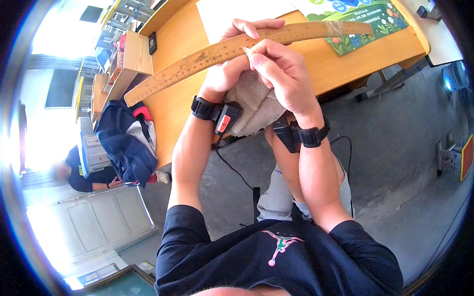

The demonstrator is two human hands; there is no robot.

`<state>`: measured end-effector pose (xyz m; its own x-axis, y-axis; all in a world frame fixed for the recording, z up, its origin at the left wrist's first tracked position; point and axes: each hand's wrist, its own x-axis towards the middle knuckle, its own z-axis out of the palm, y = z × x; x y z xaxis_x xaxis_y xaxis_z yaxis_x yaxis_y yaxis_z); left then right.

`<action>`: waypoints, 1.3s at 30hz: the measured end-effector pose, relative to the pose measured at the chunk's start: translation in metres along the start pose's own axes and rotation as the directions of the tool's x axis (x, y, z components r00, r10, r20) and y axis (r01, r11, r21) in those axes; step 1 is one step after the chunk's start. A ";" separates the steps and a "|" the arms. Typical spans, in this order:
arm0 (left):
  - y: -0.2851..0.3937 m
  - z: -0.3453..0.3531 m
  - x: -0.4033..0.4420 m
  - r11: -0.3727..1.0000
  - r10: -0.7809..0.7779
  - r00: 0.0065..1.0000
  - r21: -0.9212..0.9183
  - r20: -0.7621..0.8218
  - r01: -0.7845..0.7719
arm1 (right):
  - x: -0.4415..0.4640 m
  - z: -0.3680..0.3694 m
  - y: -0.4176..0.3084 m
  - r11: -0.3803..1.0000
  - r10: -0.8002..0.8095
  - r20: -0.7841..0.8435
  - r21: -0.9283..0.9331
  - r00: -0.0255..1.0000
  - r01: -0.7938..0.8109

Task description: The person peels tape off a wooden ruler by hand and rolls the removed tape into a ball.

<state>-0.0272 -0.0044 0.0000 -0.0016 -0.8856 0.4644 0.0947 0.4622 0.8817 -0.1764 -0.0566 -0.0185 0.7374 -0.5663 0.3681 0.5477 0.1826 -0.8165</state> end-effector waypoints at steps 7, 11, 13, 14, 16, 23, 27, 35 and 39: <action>-0.003 -0.001 0.000 0.995 0.073 0.997 0.069 0.001 -0.073 | -0.001 -0.001 0.001 1.000 -0.008 0.006 0.009 1.000 0.008; -0.002 -0.002 0.000 0.995 0.062 0.998 0.078 0.020 -0.064 | -0.001 -0.003 0.002 1.000 -0.013 0.033 0.010 0.999 0.012; -0.001 -0.003 -0.001 0.995 0.059 0.998 0.085 0.018 -0.060 | -0.002 -0.003 0.002 1.000 -0.022 0.046 0.004 0.999 0.022; -0.001 -0.003 -0.001 0.994 0.057 0.998 0.092 0.015 -0.058 | -0.002 -0.003 0.002 1.000 -0.022 0.045 0.004 0.999 0.022; -0.001 -0.001 -0.002 0.995 0.052 0.999 0.087 0.003 -0.053 | -0.002 -0.003 0.001 1.000 -0.026 0.057 0.005 0.998 0.025; -0.002 0.000 -0.002 0.992 0.080 0.997 0.096 0.000 -0.080 | -0.002 -0.002 0.000 0.999 -0.046 0.072 -0.021 0.996 0.048; -0.002 -0.001 -0.002 0.992 0.080 0.997 0.100 0.003 -0.080 | -0.003 -0.003 0.004 0.998 -0.050 0.052 -0.033 0.997 0.052; -0.004 -0.002 -0.002 0.990 0.089 0.996 0.114 -0.003 -0.088 | -0.003 -0.004 0.002 0.996 -0.062 0.066 -0.065 0.996 0.067; -0.005 -0.004 -0.002 0.987 0.100 0.995 0.128 0.002 -0.099 | -0.003 -0.004 0.001 0.995 -0.058 0.071 -0.074 0.996 0.063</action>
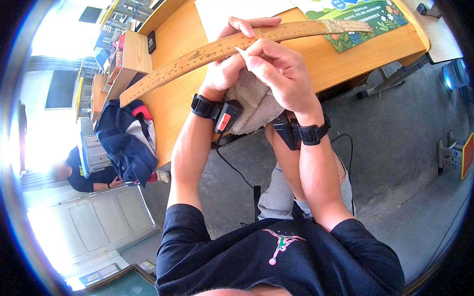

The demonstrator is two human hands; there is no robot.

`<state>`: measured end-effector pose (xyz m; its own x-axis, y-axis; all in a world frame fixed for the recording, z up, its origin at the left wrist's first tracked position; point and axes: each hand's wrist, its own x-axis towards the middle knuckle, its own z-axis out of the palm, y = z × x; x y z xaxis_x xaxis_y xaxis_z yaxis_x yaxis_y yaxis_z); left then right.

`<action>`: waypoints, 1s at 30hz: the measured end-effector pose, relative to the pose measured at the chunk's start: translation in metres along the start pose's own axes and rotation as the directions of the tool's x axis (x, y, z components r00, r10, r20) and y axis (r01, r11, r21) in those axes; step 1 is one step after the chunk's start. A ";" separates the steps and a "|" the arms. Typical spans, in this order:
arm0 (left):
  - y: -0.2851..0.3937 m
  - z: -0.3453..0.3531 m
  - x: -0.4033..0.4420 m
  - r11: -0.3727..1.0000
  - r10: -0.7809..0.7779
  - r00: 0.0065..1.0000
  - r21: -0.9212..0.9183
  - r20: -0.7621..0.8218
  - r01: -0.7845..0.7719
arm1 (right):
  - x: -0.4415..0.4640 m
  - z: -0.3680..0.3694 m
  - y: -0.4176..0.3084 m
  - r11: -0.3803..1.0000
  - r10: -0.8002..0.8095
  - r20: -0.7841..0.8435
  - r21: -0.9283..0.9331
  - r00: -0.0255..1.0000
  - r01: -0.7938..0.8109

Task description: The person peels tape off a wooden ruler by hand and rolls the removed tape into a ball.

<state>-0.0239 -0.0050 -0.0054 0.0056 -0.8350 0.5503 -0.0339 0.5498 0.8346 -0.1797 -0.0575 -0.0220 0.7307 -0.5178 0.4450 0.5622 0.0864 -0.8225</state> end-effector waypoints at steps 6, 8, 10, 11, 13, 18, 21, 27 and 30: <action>-0.002 -0.002 -0.001 1.000 0.000 1.000 0.001 0.006 0.000 | 0.000 0.001 -0.001 1.000 -0.010 0.005 -0.002 1.000 0.010; -0.001 -0.002 0.000 1.000 0.007 1.000 -0.005 0.010 -0.007 | 0.000 0.001 -0.001 1.000 -0.009 0.001 -0.011 1.000 0.009; -0.001 -0.001 0.000 1.000 0.009 1.000 -0.001 0.007 -0.009 | 0.000 0.001 -0.002 1.000 -0.009 0.013 0.001 1.000 0.009; -0.001 -0.001 0.000 1.000 0.012 1.000 0.003 0.005 -0.012 | 0.000 0.000 -0.002 1.000 -0.009 0.014 0.001 1.000 0.009; 0.000 0.000 0.000 1.000 0.007 1.000 -0.011 0.000 -0.007 | -0.001 -0.002 -0.001 1.000 0.003 0.027 -0.026 1.000 -0.003; 0.000 0.003 0.000 0.995 -0.079 0.977 -0.080 -0.198 0.064 | -0.002 0.005 -0.010 0.997 -0.022 0.073 -0.070 0.997 0.027; 0.002 -0.012 0.004 0.964 -0.060 0.936 -0.264 -0.348 -0.036 | -0.006 0.023 -0.007 0.996 -0.073 0.187 -0.037 0.980 0.081; 0.004 -0.012 0.000 0.999 -0.009 0.954 0.033 -0.300 0.020 | -0.003 0.036 0.000 0.990 -0.134 0.199 0.065 0.971 0.123; 0.001 -0.012 0.001 0.981 0.050 0.961 0.194 -0.273 0.004 | -0.001 0.028 0.002 0.975 -0.206 -0.033 -0.091 0.978 0.203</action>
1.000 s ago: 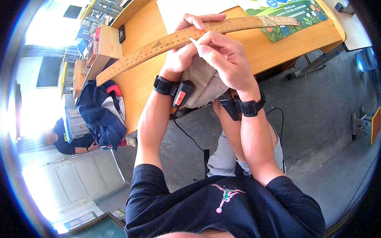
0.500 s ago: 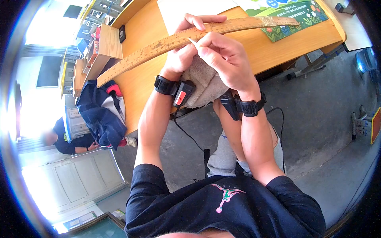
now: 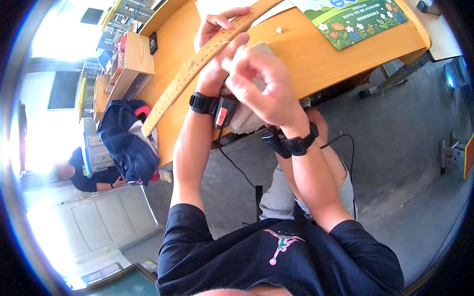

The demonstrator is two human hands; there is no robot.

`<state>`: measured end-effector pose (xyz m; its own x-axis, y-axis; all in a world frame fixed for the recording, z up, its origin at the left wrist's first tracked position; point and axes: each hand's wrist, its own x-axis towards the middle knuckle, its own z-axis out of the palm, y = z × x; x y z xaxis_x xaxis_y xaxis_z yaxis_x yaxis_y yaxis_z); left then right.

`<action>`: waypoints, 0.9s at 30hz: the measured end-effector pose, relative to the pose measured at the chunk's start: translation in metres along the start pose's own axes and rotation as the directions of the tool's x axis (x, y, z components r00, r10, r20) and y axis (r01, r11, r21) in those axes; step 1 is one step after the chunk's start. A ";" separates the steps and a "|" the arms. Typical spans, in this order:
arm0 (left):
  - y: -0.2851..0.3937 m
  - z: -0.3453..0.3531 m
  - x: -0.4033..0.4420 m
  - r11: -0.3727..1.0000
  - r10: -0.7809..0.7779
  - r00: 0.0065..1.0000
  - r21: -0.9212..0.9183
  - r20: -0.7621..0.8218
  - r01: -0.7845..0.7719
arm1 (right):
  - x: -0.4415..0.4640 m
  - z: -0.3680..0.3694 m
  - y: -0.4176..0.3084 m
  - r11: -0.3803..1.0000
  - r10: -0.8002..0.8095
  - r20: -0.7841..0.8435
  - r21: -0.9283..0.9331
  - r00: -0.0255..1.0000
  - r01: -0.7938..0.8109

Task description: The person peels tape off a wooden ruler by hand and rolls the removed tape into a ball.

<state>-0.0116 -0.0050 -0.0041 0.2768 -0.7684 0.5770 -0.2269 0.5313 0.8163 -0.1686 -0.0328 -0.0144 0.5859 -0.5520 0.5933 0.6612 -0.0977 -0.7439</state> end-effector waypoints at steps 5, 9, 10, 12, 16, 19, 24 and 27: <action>-0.006 0.006 -0.001 0.975 0.145 0.989 0.170 0.013 -0.145 | 0.007 -0.007 0.013 0.998 -0.059 -0.321 -0.003 0.945 0.061; 0.001 0.003 -0.007 0.998 0.017 0.998 0.055 0.057 -0.020 | 0.010 -0.013 0.010 0.959 -0.135 -0.201 -0.272 0.970 0.077; 0.001 0.003 -0.007 0.999 -0.012 0.999 0.053 0.049 0.009 | 0.009 -0.014 0.011 0.959 -0.133 -0.202 -0.272 0.970 0.075; -0.001 0.000 -0.005 0.987 0.054 0.995 0.146 0.084 -0.066 | 0.010 -0.014 0.012 0.921 -0.155 -0.202 -0.384 0.967 0.067; -0.004 -0.001 -0.004 0.947 0.144 0.975 0.262 0.169 -0.185 | 0.008 -0.016 0.018 0.929 -0.172 -0.244 -0.364 0.954 0.075; -0.006 -0.003 -0.002 0.941 0.176 0.967 0.256 0.184 -0.220 | 0.009 -0.013 0.017 0.936 -0.215 -0.221 -0.326 0.951 0.136; -0.005 -0.002 -0.003 0.921 0.153 0.972 0.330 0.178 -0.205 | 0.007 -0.012 0.017 0.933 -0.178 -0.200 -0.345 0.964 0.100; -0.006 0.000 -0.003 0.896 0.190 0.969 0.376 0.160 -0.237 | 0.006 -0.009 0.019 0.937 -0.183 -0.192 -0.332 0.964 0.111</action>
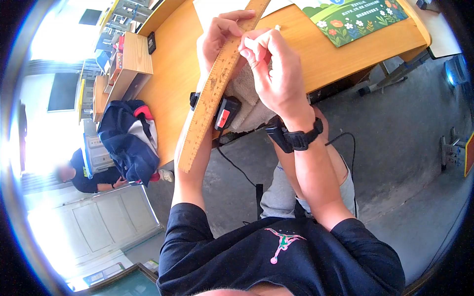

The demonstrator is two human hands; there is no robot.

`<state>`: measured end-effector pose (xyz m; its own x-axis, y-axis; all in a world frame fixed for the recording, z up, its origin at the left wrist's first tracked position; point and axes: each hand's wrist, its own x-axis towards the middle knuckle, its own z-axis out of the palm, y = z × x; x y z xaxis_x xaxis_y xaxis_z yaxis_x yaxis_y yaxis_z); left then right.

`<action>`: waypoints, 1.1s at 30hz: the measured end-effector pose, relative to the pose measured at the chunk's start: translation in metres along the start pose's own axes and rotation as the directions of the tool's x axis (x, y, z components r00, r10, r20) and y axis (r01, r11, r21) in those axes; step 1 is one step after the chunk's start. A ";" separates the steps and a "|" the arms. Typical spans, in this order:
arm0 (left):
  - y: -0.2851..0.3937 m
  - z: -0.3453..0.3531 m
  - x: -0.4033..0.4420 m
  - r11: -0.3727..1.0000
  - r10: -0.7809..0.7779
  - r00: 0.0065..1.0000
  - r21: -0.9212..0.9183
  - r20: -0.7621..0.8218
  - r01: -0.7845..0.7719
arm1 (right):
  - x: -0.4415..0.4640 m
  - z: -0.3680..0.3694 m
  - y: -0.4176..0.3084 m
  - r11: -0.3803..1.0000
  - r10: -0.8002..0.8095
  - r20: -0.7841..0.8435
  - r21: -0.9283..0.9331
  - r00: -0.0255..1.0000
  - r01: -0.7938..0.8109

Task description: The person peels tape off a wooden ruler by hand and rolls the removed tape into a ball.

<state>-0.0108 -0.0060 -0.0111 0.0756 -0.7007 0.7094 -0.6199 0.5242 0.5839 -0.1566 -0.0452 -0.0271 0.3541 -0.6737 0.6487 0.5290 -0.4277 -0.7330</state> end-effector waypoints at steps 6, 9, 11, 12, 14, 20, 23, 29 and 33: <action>-0.003 -0.001 0.001 0.998 0.046 0.999 0.045 -0.023 -0.045 | 0.000 0.002 -0.003 0.999 0.000 0.028 0.054 1.000 -0.002; -0.001 -0.001 0.002 0.998 0.020 0.999 0.068 -0.028 -0.018 | -0.001 0.004 -0.002 0.993 0.020 0.031 0.113 0.999 -0.023; 0.002 0.001 0.002 0.996 0.011 1.000 0.088 -0.029 -0.009 | -0.001 0.004 -0.002 0.989 0.013 0.037 0.146 0.999 -0.018; 0.004 0.003 0.003 0.998 0.008 0.999 0.060 -0.042 -0.006 | -0.001 0.005 -0.002 0.984 0.007 0.041 0.177 0.999 -0.015; 0.003 0.005 0.003 0.999 0.005 0.998 0.033 -0.057 -0.003 | -0.001 0.005 -0.002 0.981 -0.007 0.051 0.192 0.999 -0.003; -0.003 0.002 0.003 0.997 0.013 0.996 0.077 -0.092 -0.006 | -0.001 0.009 -0.005 0.984 -0.021 0.048 0.178 0.999 0.012; -0.004 0.002 0.004 0.999 0.016 0.995 0.053 -0.103 -0.010 | -0.002 0.008 -0.005 0.983 -0.029 0.050 0.181 0.998 0.020; 0.006 -0.003 0.004 0.994 -0.073 0.996 0.074 -0.059 0.077 | -0.003 0.009 -0.008 0.976 -0.021 0.066 0.219 0.998 0.006; 0.007 0.000 0.004 0.994 -0.092 0.992 0.049 -0.088 0.097 | -0.003 0.011 -0.007 0.972 -0.041 0.069 0.236 0.997 0.023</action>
<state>-0.0147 -0.0049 -0.0046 0.2007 -0.7009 0.6844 -0.6470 0.4297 0.6299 -0.1533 -0.0338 -0.0212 0.3847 -0.6123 0.6907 0.7041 -0.2892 -0.6485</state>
